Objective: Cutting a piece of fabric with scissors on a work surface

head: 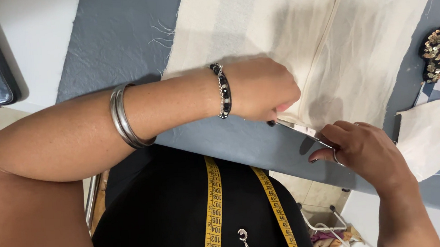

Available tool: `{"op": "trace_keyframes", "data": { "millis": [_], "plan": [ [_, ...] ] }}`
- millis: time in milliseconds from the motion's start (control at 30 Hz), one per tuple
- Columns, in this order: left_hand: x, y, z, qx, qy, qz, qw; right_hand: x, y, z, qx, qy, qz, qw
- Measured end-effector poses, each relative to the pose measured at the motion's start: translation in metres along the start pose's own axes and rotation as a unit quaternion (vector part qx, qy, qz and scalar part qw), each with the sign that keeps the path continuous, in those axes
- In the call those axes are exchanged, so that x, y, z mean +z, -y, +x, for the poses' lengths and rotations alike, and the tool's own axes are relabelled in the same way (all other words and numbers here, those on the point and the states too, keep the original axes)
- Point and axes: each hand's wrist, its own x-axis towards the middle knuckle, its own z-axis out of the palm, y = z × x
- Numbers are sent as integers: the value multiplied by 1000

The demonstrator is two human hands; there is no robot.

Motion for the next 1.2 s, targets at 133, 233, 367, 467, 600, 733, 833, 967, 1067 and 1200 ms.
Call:
{"op": "trace_keyframes", "data": {
  "millis": [133,233,367,467,600,733,833,967,1067,1200],
  "plan": [
    [0,0,0,-28,7,-11,1000,2,-3,-1,24,25,29,999],
    [0,0,-1,-20,-2,7,1000,4,-4,-2,51,53,35,997],
    [7,6,3,-9,-30,-16,999,1,2,-4,24,13,-2,1000],
    [5,4,2,-11,-20,-25,999,-7,8,-1,14,16,5,1000],
    [10,6,7,-4,-30,-13,999,-7,8,0,20,32,7,999],
    [3,2,-1,-8,-13,-31,999,-10,8,0,15,27,-9,999],
    [0,1,-3,-15,-8,-38,999,-10,8,2,-1,12,-12,1000],
    [0,2,-2,-11,-7,-38,999,-4,7,4,-16,-12,-18,1000],
    [3,2,-2,-11,-9,-40,999,-4,11,4,-45,-53,-33,997],
    [1,3,-2,-2,-10,-45,999,-8,14,4,-38,-37,-22,998]
  ]
}}
